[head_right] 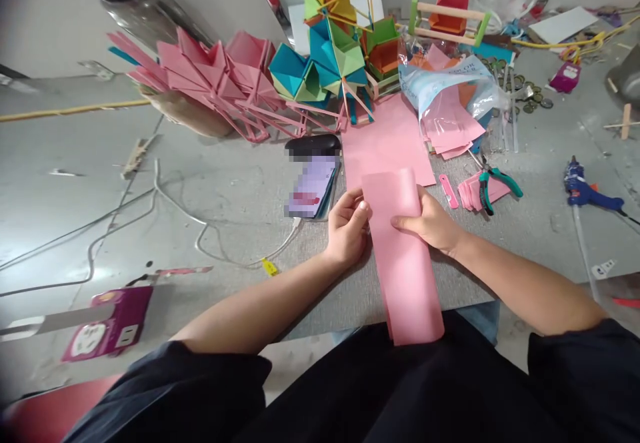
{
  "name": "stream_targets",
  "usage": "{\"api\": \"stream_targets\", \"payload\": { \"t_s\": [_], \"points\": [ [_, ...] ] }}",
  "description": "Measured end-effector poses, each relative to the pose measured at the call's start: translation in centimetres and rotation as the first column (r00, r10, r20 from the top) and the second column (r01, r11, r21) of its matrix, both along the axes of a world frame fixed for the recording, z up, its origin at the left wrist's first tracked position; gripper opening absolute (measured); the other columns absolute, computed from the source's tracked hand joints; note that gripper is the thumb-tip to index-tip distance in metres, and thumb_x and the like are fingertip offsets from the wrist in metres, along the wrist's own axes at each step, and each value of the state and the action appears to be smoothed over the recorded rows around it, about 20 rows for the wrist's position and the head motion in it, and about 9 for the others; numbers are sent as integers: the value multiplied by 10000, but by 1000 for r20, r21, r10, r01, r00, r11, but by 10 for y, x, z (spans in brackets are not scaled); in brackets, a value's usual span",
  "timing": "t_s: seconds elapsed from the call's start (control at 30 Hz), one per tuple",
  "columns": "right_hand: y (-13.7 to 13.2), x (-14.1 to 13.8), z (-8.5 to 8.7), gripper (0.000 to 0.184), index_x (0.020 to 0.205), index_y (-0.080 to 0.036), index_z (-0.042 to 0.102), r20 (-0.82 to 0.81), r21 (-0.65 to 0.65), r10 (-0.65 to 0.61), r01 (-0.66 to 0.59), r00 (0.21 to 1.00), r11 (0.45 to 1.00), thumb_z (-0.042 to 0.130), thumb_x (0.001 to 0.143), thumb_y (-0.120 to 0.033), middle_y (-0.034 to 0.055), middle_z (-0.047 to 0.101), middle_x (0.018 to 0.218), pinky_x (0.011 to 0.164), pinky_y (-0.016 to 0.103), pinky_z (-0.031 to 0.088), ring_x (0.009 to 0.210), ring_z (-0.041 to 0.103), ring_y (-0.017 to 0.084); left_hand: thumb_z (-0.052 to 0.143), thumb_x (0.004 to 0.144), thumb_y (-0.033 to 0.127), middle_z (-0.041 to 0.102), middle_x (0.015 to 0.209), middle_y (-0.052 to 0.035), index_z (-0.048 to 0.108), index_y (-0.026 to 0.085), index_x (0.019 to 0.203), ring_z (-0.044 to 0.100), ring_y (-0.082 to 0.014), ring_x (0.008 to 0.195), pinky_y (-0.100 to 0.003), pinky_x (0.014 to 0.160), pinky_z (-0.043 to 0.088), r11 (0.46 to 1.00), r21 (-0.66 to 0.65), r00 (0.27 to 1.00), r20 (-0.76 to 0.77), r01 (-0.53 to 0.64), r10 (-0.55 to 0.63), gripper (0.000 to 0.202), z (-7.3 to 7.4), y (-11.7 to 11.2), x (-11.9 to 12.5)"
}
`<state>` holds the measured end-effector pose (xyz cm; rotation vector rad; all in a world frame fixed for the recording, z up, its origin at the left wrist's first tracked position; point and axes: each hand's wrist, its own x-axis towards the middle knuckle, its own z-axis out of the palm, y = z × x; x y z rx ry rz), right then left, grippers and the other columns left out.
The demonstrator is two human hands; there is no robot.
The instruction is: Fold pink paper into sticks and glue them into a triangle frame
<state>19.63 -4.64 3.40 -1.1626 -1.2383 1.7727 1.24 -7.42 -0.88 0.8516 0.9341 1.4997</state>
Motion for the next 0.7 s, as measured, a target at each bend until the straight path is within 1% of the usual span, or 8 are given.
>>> {"api": "stream_targets", "payload": {
  "t_s": [0.1,0.23,0.3,0.4,0.47,0.57,0.7],
  "points": [
    [1,2,4,687,1250,-247,722,-56,-50,98,-101,994,994,998,621,-257,52,844,1197,951,451,677,1079,795,282,945,808,610,809,1051,-65,753,232,1249,750,-190,899,-327,866,600,999,5,995,94,37,-37,612,-2,1,0],
    [7,9,7,653,1222,-235,754,-81,-122,206,-215,975,969,1003,619,-241,43,852,1154,846,384,675,980,806,253,943,808,603,789,1055,-53,738,262,1343,735,-191,887,-348,864,606,995,66,988,130,79,-87,667,-3,0,-1],
    [11,13,8,634,1207,-229,765,-94,-166,253,-265,963,950,1004,620,-241,40,854,1126,782,347,662,910,800,232,936,820,598,785,1024,-43,748,282,1342,726,-188,867,-353,856,606,991,100,987,130,86,-99,638,-2,-1,-2],
    [17,18,10,631,1197,-216,777,-123,-189,309,-328,943,926,1011,611,-236,43,854,1105,728,319,649,843,781,210,925,829,625,783,990,-46,771,290,1307,710,-185,827,-350,814,608,992,103,991,110,69,-81,603,-1,-3,-3],
    [20,20,10,632,1200,-213,782,-131,-188,326,-346,936,919,1020,615,-245,45,853,1090,730,321,654,846,780,212,921,833,635,790,1014,-55,780,291,1289,717,-192,844,-359,823,617,994,95,993,94,57,-66,589,-1,-5,-3],
    [22,21,9,650,1230,-222,781,-141,-198,324,-347,935,917,1032,633,-268,43,852,1079,718,323,662,850,785,215,922,854,596,797,1052,-57,791,294,1284,727,-183,866,-355,849,622,992,115,995,81,48,-57,541,-3,-8,-3],
    [24,21,8,673,1256,-237,782,-172,-209,309,-341,935,916,1041,635,-253,19,840,1034,685,305,667,830,785,202,934,870,524,798,1062,-57,807,293,1289,710,-149,828,-293,773,602,987,143,994,68,69,-80,496,-6,-12,-2]
  ]
}}
